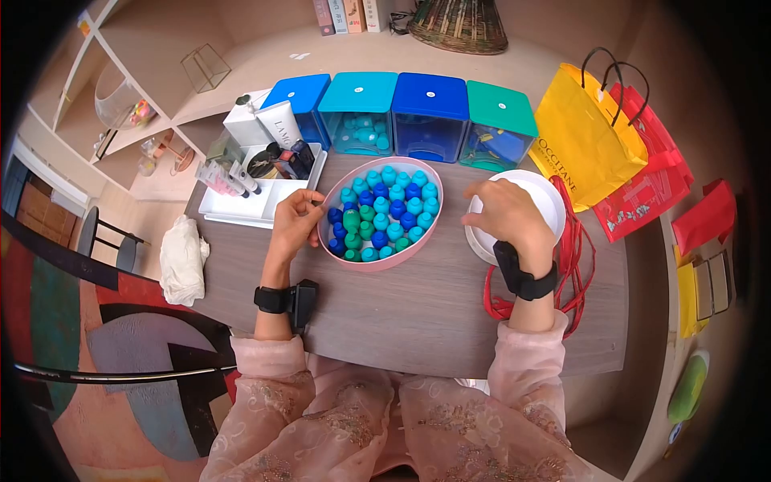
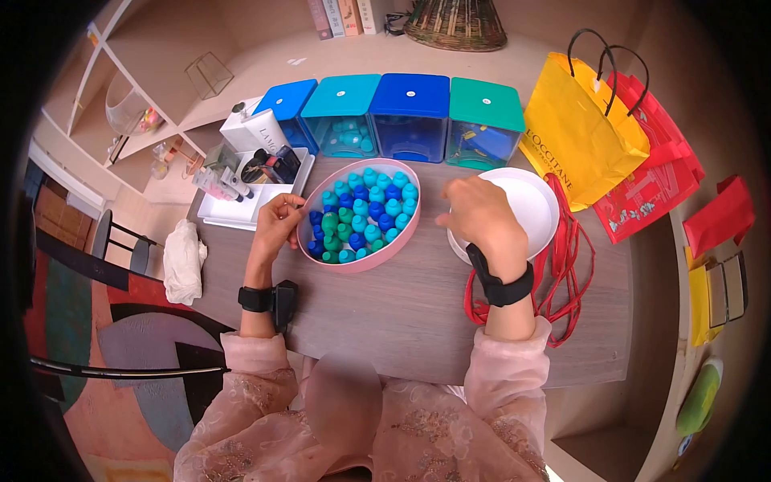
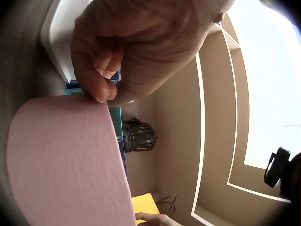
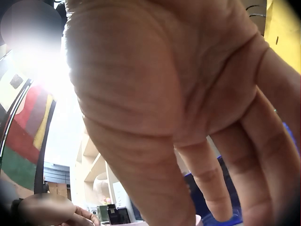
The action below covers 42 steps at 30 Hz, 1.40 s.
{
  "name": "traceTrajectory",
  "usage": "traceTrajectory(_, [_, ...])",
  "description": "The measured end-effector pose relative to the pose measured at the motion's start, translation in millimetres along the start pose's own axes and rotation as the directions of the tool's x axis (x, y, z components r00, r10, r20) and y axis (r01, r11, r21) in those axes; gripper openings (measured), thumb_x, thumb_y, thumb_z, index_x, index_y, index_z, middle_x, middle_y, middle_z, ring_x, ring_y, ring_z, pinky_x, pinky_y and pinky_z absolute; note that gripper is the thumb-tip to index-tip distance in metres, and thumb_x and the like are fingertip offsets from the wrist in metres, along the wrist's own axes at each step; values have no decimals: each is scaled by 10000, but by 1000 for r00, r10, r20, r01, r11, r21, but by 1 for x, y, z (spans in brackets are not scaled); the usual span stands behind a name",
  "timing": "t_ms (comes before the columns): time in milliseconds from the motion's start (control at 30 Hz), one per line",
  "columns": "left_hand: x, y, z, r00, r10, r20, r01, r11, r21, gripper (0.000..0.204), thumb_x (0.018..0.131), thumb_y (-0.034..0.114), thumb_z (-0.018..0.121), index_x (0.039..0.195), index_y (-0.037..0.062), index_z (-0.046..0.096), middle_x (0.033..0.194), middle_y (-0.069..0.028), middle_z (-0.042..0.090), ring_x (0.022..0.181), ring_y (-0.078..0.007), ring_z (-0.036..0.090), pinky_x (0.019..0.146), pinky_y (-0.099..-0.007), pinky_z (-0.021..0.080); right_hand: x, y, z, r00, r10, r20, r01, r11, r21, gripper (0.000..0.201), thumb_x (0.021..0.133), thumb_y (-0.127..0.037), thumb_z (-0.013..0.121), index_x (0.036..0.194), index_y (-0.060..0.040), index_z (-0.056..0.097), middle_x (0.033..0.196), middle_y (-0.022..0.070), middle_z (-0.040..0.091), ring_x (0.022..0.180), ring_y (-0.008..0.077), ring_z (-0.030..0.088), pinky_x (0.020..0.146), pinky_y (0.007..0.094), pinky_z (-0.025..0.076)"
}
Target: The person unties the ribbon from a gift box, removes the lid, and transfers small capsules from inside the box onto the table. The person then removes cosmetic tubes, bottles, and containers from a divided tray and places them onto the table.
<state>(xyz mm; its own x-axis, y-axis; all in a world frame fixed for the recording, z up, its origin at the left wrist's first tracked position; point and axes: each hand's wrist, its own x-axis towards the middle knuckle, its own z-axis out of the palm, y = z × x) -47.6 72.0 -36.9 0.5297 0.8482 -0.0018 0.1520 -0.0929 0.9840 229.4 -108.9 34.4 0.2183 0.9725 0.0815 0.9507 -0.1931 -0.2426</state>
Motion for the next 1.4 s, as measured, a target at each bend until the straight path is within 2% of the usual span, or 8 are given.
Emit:
traceTrajectory(233, [-2,2,2,1000,12,-11,-11,999,31,142,845,38,616,965,-23,572,538,11,508,362,-66,459,309,-203,369,10,-3,9,965,173,197,-149,980,-134,266,663,-201,747,826,-8,664,847,172,659,851,315,619,751,384,476])
traceTrajectory(367, [-2,3,3,1000,17,-17,-16,999,40,138,853,36,611,968,-27,570,545,8,510,365,-66,461,309,-204,371,6,1,15,989,123,76,-118,991,-60,239,692,-187,761,753,19,659,813,184,649,882,318,622,763,395,493])
traceTrajectory(667, [-3,5,3,1000,1,-15,0,999,44,146,837,12,605,969,-37,565,575,-3,526,397,-63,484,328,-203,399,10,11,28,999,44,-16,-44,999,5,284,686,-190,742,870,4,646,900,207,650,884,335,615,780,411,474])
traceTrajectory(833, [-3,5,2,1000,-3,-17,4,999,52,149,838,11,602,972,-40,564,572,-3,523,396,-62,482,329,-202,399,11,0,13,973,182,140,-182,983,-13,222,699,-169,738,719,34,651,721,200,642,828,330,617,729,398,484])
traceTrajectory(933, [-2,3,2,1000,0,-3,0,999,39,149,839,12,600,973,-42,563,570,-4,524,395,-62,480,329,-202,398,6,9,27,996,91,-1,-91,994,-60,243,711,-166,734,636,43,633,632,188,620,794,320,618,693,392,483])
traceTrajectory(1067, [-2,3,1,1000,8,0,-8,999,36,149,841,16,599,973,-42,562,566,-5,523,394,-63,479,329,-201,397,7,6,20,992,115,52,-109,989,-100,236,718,-152,728,636,48,631,623,183,618,783,314,620,685,391,481])
traceTrajectory(1167, [-2,3,1,1000,6,5,-6,1000,27,151,841,19,600,972,-43,562,565,-7,524,394,-63,480,328,-201,396,9,5,16,959,202,199,-179,976,-127,235,673,-152,755,793,15,642,879,188,641,901,332,601,773,402,492])
traceTrajectory(1400, [-1,2,3,1000,-26,-7,27,997,68,169,856,84,634,966,-34,583,545,6,519,364,-65,470,310,-199,373,6,-1,12,997,-42,-68,41,999,-18,204,678,-161,747,773,1,665,742,149,650,761,326,619,680,405,480])
